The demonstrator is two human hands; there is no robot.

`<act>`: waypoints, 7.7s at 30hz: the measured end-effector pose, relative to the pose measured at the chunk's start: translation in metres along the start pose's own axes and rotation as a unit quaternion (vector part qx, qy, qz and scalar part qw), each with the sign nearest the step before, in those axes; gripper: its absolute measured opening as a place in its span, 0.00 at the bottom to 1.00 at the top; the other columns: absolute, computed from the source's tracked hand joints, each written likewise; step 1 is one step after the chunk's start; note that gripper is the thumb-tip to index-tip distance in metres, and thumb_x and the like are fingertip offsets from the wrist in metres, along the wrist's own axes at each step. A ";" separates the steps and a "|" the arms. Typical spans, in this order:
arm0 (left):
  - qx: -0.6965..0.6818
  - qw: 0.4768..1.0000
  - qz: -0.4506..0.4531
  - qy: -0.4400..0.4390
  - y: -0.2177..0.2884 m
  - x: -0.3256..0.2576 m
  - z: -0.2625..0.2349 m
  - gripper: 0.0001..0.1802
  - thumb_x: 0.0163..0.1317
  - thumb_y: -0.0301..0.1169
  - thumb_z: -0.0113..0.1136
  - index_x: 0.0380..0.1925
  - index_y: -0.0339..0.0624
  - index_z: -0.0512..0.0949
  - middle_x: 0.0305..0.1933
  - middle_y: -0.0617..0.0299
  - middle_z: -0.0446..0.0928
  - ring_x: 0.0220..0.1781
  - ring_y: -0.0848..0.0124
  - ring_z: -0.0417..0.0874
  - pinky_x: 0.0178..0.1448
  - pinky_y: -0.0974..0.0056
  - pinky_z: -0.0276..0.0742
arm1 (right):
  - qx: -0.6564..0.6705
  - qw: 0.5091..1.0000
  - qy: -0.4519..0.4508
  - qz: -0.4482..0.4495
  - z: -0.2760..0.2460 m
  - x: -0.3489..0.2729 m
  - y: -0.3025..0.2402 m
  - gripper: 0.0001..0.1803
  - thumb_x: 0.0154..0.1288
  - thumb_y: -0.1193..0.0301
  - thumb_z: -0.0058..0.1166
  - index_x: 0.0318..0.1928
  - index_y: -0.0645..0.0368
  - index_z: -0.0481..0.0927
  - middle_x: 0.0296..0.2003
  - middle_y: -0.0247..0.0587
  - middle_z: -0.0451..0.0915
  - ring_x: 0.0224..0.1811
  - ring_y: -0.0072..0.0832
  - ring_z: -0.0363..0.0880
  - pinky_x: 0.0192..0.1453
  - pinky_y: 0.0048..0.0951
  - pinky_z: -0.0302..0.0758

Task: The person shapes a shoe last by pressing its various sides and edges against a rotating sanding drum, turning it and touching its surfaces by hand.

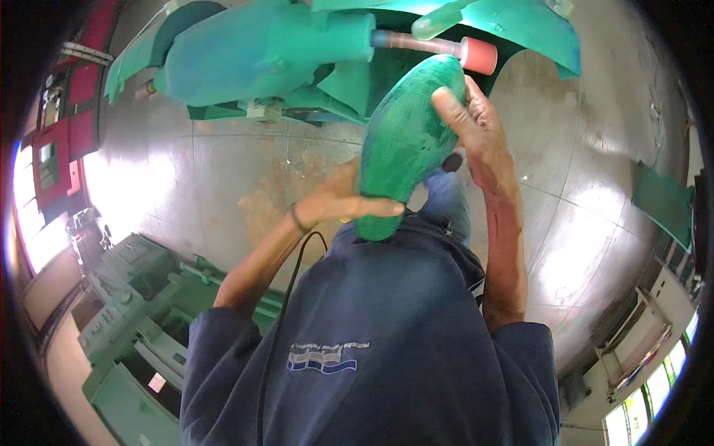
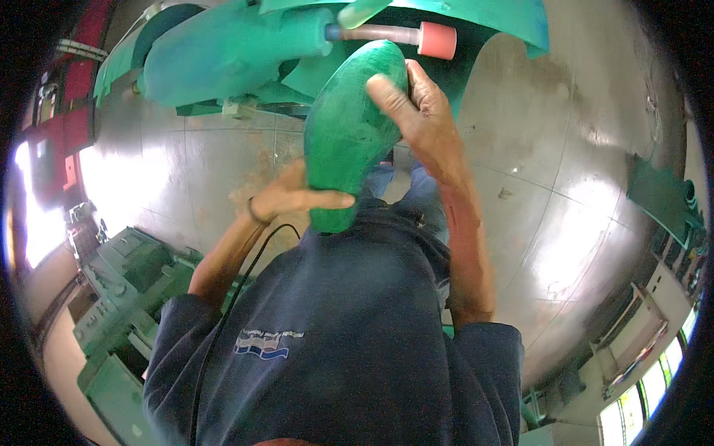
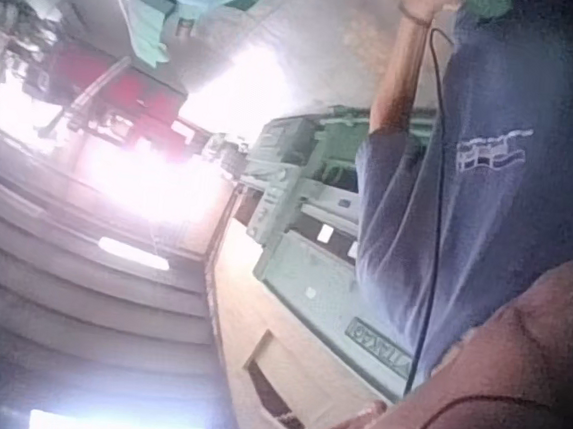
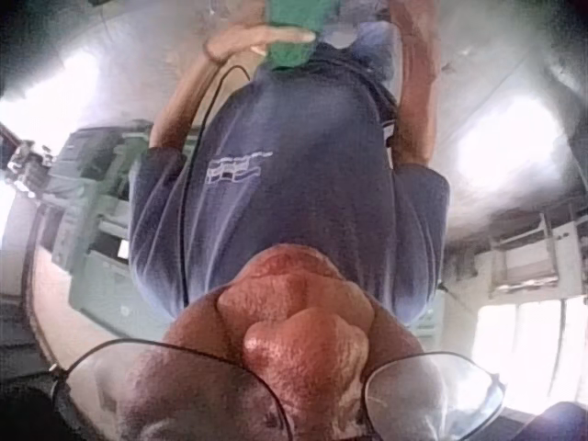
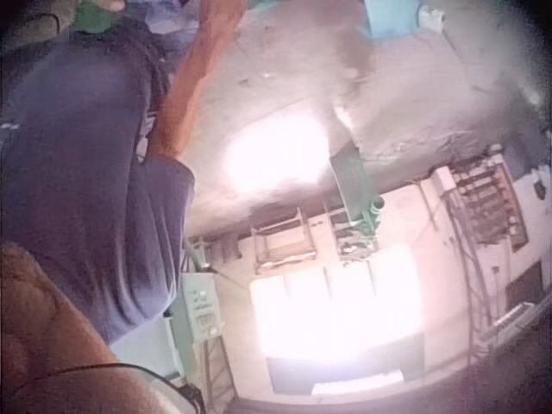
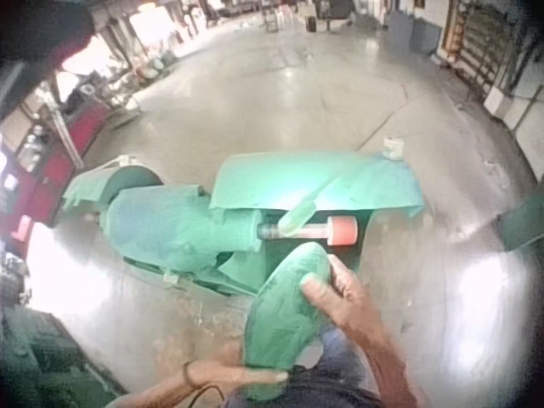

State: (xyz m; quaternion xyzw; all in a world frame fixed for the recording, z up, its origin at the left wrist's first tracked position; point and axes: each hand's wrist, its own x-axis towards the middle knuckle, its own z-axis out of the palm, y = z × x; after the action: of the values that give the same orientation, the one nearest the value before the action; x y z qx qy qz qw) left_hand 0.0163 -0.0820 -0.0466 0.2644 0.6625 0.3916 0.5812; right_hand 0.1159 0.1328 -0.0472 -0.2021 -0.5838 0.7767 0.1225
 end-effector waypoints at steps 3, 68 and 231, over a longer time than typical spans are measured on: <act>-0.094 0.993 0.016 -0.076 -0.022 0.014 0.017 0.46 0.51 0.37 0.78 0.68 0.35 0.65 0.62 0.52 0.74 0.64 0.62 0.74 0.68 0.56 0.70 | 0.003 0.995 0.019 0.100 -0.006 -0.015 -0.008 0.30 0.76 0.46 0.43 0.55 0.62 0.76 0.43 0.36 0.78 0.43 0.23 0.77 0.46 0.32 0.81; -0.463 0.880 0.099 -0.039 -0.063 0.052 0.177 0.25 0.72 0.36 0.56 0.64 0.39 0.66 0.62 0.57 0.74 0.64 0.68 0.75 0.67 0.60 0.74 | 0.308 0.939 0.026 0.150 -0.077 -0.209 0.117 0.36 0.72 0.51 0.56 0.67 0.66 0.65 0.58 0.46 0.76 0.60 0.34 0.76 0.63 0.42 0.75; -0.438 0.891 0.114 0.027 -0.006 0.196 0.038 0.29 0.77 0.36 0.51 0.73 0.41 0.59 0.64 0.62 0.71 0.63 0.72 0.75 0.66 0.56 0.77 | 0.632 0.727 0.154 0.217 -0.043 -0.058 0.013 0.55 0.61 0.25 0.34 0.61 0.67 0.72 0.40 0.60 0.82 0.31 0.45 0.83 0.34 0.47 0.83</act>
State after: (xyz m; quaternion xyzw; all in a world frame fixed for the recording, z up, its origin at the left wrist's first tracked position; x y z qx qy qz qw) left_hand 0.0176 0.0804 -0.1623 0.0461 0.4041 0.7129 0.5713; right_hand 0.1880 0.1410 -0.0597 -0.3157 0.1292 0.9298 0.1381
